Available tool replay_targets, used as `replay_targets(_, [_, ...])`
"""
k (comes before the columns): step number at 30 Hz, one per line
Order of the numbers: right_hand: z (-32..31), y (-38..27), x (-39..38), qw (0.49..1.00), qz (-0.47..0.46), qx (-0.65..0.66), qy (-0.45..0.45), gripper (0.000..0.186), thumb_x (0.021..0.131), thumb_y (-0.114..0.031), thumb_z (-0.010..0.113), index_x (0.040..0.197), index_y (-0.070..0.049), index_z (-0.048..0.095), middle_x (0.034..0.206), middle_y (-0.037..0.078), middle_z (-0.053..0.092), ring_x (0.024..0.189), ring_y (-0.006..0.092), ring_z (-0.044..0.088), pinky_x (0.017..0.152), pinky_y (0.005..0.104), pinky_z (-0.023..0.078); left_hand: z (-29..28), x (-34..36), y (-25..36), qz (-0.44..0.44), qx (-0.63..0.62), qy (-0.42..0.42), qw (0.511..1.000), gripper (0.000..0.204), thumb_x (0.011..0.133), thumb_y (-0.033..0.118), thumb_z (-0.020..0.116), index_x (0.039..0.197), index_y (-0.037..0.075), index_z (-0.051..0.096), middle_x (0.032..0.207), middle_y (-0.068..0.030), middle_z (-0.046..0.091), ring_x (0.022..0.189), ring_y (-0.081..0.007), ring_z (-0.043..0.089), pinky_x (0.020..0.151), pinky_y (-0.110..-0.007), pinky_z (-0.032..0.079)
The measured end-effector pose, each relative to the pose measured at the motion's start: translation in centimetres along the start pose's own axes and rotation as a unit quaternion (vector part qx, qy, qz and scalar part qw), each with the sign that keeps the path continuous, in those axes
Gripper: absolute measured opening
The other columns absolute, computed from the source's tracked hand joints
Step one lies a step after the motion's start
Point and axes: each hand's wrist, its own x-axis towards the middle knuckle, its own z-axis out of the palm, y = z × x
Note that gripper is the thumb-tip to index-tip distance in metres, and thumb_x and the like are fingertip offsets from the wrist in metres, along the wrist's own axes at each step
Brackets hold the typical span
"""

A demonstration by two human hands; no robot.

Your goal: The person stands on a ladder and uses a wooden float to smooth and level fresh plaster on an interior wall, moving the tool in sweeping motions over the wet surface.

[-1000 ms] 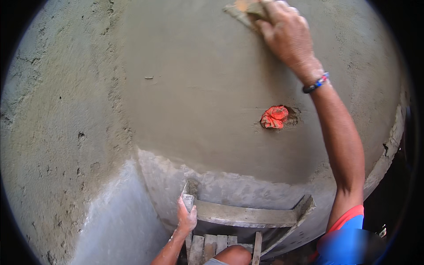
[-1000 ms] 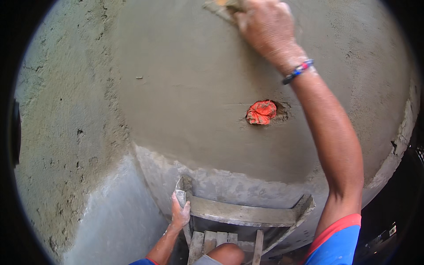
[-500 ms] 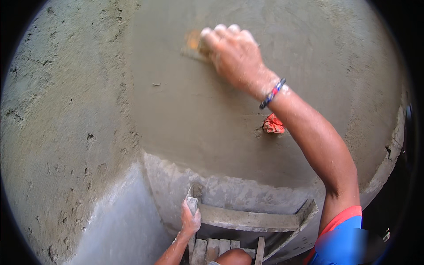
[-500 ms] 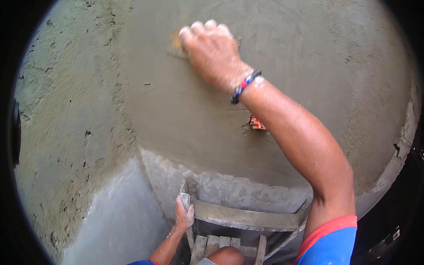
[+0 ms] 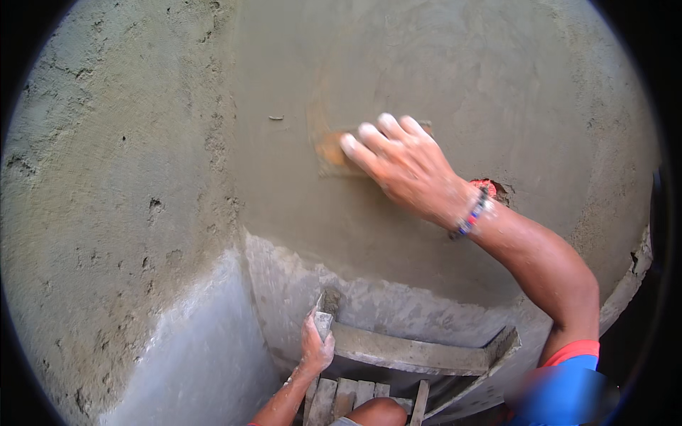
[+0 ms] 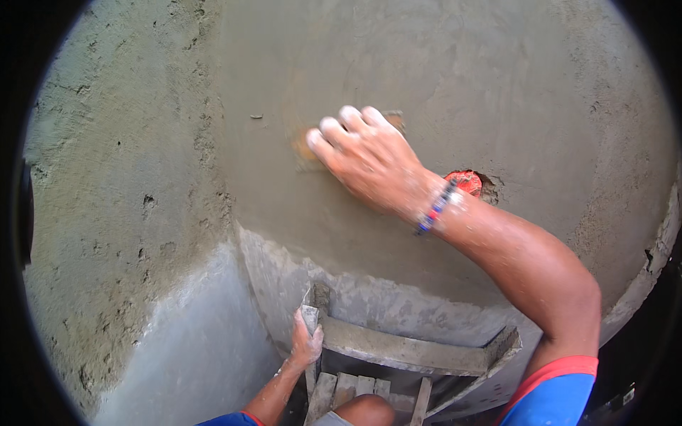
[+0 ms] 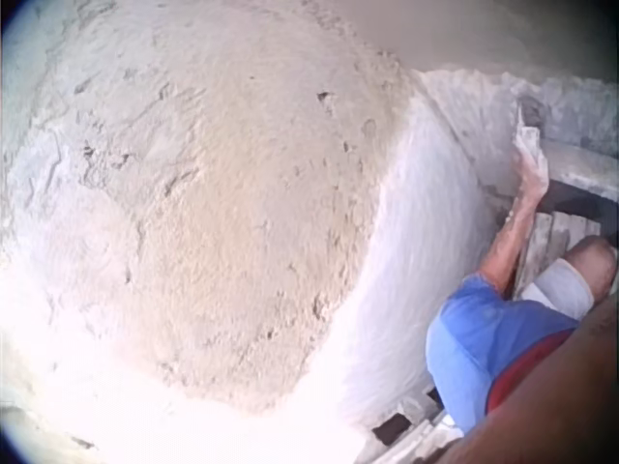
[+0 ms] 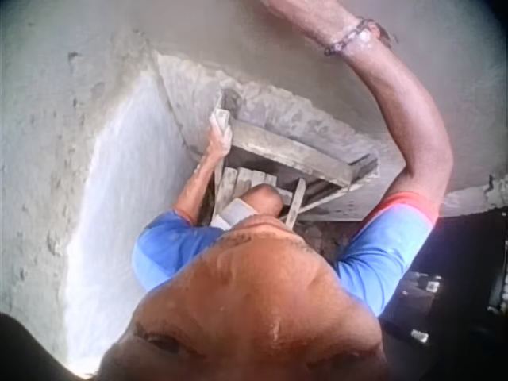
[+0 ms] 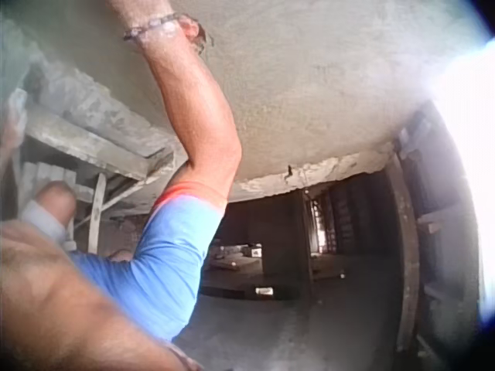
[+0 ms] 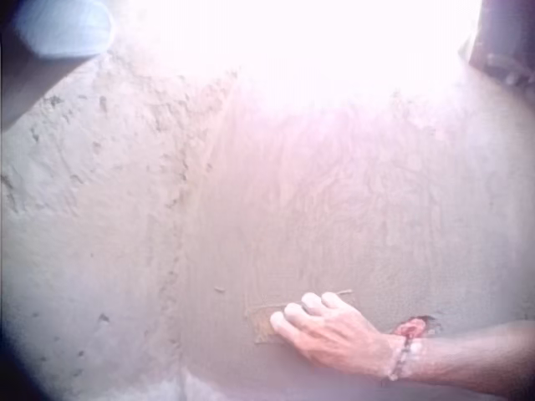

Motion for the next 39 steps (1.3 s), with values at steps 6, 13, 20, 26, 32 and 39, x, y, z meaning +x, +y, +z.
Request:
replay_targets(6, [-7.0,11.9,-5.4,0.986,0.150,-0.068,0.007,0.048,0.085,-0.012,0.069,0.131,-0.011,0.057,0.105,0.010,0.059,0.098,0.0284,0.057,0.083,0.0403,0.046,2.0,-0.2,0.6,0.034,-0.004,0.008,0.999,0.074,0.078,0.002,0.063,0.144,-0.008,0.031,0.137,-0.0302,0.044,0.128,-0.0451,0.044,0.111,-0.050,0.033])
replay_targets(13, [1.4,2.9,4.0,0.992,0.068,-0.021,0.101,0.024,0.082,-0.008,0.059,0.106,-0.006,0.061,0.091,0.009,0.061,0.088,0.0236,0.061,0.073,0.0351,0.048,0.5,-0.2,-0.9,-0.005,-0.002,0.019,1.000,0.074,0.077,0.001,0.062,0.144,-0.008,0.031,0.137,-0.0298,0.045,0.129,-0.0455,0.043,0.112,-0.049,0.031])
replay_targets(20, [-6.8,14.1,-4.0,0.975,0.176,-0.099,0.088,0.040,0.084,-0.014,0.069,0.123,-0.008,0.061,0.096,0.010,0.062,0.089,0.0289,0.060,0.078,0.0409,0.049,1.4,-0.3,0.8,0.010,0.008,0.008,1.000,0.074,0.075,0.000,0.062,0.142,-0.008,0.033,0.135,-0.0303,0.046,0.126,-0.0463,0.044,0.111,-0.050,0.032])
replay_targets(26, [-0.8,14.2,11.7,0.944,0.283,-0.029,0.164,0.029,0.085,-0.021,0.065,0.108,-0.003,0.063,0.102,0.018,0.066,0.100,0.0375,0.062,0.086,0.0472,0.049,1.0,-0.2,-0.4,-0.042,-0.004,0.006,0.999,0.073,0.074,0.000,0.063,0.141,-0.008,0.034,0.134,-0.0308,0.046,0.125,-0.0472,0.045,0.110,-0.051,0.033])
replay_targets(32, [-2.4,6.9,1.9,1.000,0.023,0.007,-0.006,0.029,0.087,-0.012,0.061,0.116,-0.011,0.060,0.101,0.009,0.062,0.099,0.0265,0.061,0.079,0.0375,0.049,0.0,-0.1,0.6,-0.032,-0.017,0.004,0.999,0.072,0.075,0.000,0.063,0.141,-0.007,0.035,0.135,-0.0298,0.046,0.127,-0.0466,0.044,0.111,-0.051,0.033])
replay_targets(39, [-3.7,16.9,5.5,0.926,0.302,-0.120,0.193,0.031,0.086,-0.020,0.066,0.112,-0.004,0.062,0.106,0.017,0.066,0.102,0.0340,0.062,0.087,0.0444,0.050,1.5,0.3,1.7,0.012,-0.008,0.004,1.000,0.072,0.075,-0.002,0.063,0.141,-0.006,0.035,0.135,-0.0291,0.047,0.127,-0.0457,0.045,0.111,-0.051,0.033])
